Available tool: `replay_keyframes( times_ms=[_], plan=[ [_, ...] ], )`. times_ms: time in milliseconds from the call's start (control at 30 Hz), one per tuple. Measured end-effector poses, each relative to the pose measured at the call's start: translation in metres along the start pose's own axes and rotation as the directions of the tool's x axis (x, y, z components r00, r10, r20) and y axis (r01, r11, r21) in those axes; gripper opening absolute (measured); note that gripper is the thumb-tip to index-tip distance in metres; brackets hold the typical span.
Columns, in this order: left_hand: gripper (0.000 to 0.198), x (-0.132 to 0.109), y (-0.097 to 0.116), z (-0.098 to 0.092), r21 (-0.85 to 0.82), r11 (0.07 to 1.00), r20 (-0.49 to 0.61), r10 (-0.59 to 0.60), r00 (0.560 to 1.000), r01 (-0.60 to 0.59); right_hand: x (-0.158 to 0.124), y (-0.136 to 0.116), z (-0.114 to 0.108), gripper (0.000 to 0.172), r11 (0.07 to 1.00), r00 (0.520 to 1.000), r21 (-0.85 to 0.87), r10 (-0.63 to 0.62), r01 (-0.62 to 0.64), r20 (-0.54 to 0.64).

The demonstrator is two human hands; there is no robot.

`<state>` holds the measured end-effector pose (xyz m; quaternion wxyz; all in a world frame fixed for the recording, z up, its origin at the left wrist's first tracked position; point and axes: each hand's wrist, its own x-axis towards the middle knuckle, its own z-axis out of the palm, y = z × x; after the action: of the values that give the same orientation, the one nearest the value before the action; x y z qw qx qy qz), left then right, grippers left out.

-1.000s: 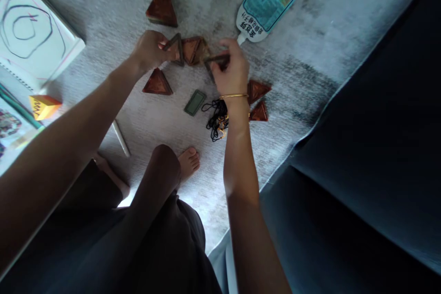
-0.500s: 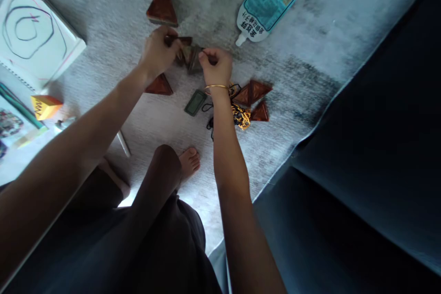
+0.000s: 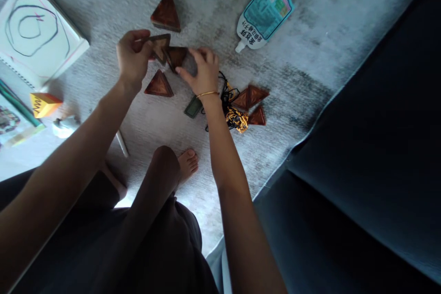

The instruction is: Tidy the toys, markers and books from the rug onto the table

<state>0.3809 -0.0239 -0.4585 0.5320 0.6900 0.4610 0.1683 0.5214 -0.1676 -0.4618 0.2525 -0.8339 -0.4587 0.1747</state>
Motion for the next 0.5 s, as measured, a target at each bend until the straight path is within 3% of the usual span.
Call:
replay_keyframes(
  times_ms=[67,167,267,400,500],
  plan=[
    [0.046,-0.006,0.003,-0.005,-0.054,0.993,0.082,-0.103,0.991,0.107,-0.004,-0.008,-0.001,0.080,0.999,0.999,-0.037,0.018,-0.016,0.039],
    [0.038,-0.013,0.007,-0.010,-0.156,0.953,0.229,-0.221,0.948,0.260,-0.005,-0.017,-0.002,0.063,0.998,0.996,-0.016,0.058,-0.057,0.062],
    [0.031,-0.017,0.014,-0.016,-0.305,0.886,0.221,-0.292,0.930,0.351,-0.004,-0.020,-0.001,0.055,0.998,0.995,-0.004,0.059,-0.059,0.078],
    [0.024,-0.023,0.031,-0.013,-0.419,0.859,0.150,-0.255,0.955,0.295,-0.005,-0.022,-0.002,0.076,0.997,0.993,-0.051,0.066,-0.061,0.102],
    [0.018,-0.025,0.039,-0.002,-0.341,0.916,0.133,-0.176,0.975,0.212,-0.009,-0.024,-0.004,0.085,0.994,0.989,-0.075,0.092,-0.084,0.112]
  ],
)
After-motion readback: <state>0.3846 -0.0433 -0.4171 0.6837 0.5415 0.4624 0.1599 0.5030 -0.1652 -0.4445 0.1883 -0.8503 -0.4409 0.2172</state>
